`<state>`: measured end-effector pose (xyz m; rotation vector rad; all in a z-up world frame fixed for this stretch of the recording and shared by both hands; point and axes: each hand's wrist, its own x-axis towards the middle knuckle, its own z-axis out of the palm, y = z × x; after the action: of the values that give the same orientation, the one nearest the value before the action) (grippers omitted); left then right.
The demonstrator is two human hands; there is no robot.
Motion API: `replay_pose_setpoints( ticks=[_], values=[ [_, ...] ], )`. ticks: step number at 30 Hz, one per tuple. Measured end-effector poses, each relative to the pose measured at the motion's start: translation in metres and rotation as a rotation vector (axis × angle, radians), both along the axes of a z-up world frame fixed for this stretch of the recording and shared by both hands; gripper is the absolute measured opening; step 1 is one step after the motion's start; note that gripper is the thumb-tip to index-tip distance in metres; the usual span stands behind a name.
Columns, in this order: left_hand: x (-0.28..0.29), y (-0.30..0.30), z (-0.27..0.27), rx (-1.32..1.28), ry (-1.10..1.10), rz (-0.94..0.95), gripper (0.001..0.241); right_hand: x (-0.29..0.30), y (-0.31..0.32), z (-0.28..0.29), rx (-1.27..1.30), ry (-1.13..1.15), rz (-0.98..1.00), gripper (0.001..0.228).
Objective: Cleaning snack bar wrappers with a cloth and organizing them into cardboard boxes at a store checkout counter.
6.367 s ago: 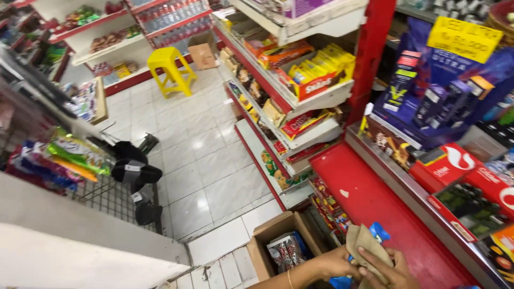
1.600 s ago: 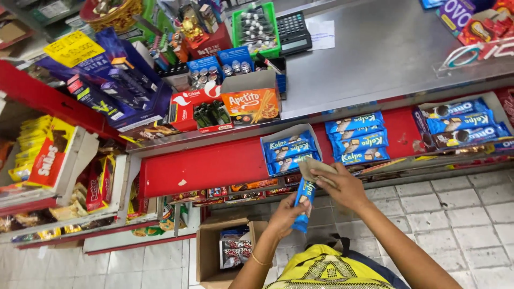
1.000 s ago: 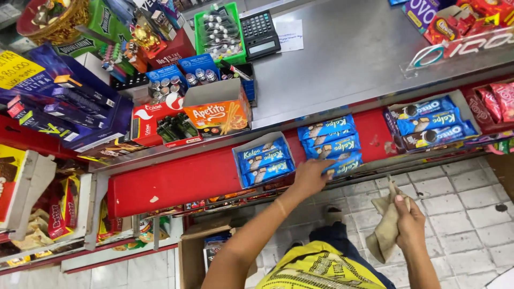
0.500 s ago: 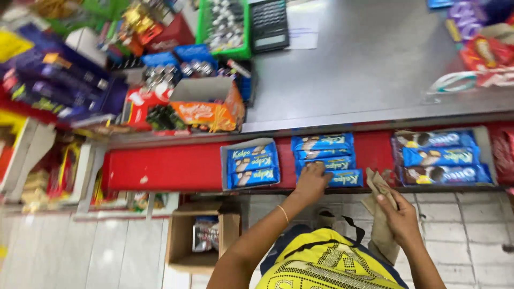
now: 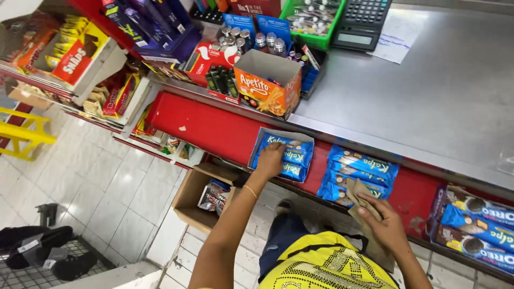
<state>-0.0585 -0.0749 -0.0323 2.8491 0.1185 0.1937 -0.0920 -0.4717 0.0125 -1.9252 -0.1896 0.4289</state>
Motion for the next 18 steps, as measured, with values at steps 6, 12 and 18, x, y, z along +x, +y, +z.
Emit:
replay_pose_setpoints(
  ticks=[6,12,18],
  values=[
    [0.037,0.018,0.014,0.187,0.359,-0.052,0.058,0.007,0.015,0.01,-0.084,0.051,-0.037,0.047],
    [0.056,0.026,0.044,0.213,0.643,-0.245,0.073,0.003,0.019,-0.002,-0.177,0.082,-0.105,0.048],
    [0.036,0.045,0.044,-0.218,0.566,-0.406,0.043,-0.003,0.024,-0.016,-0.088,0.072,-0.258,0.046]
  ],
)
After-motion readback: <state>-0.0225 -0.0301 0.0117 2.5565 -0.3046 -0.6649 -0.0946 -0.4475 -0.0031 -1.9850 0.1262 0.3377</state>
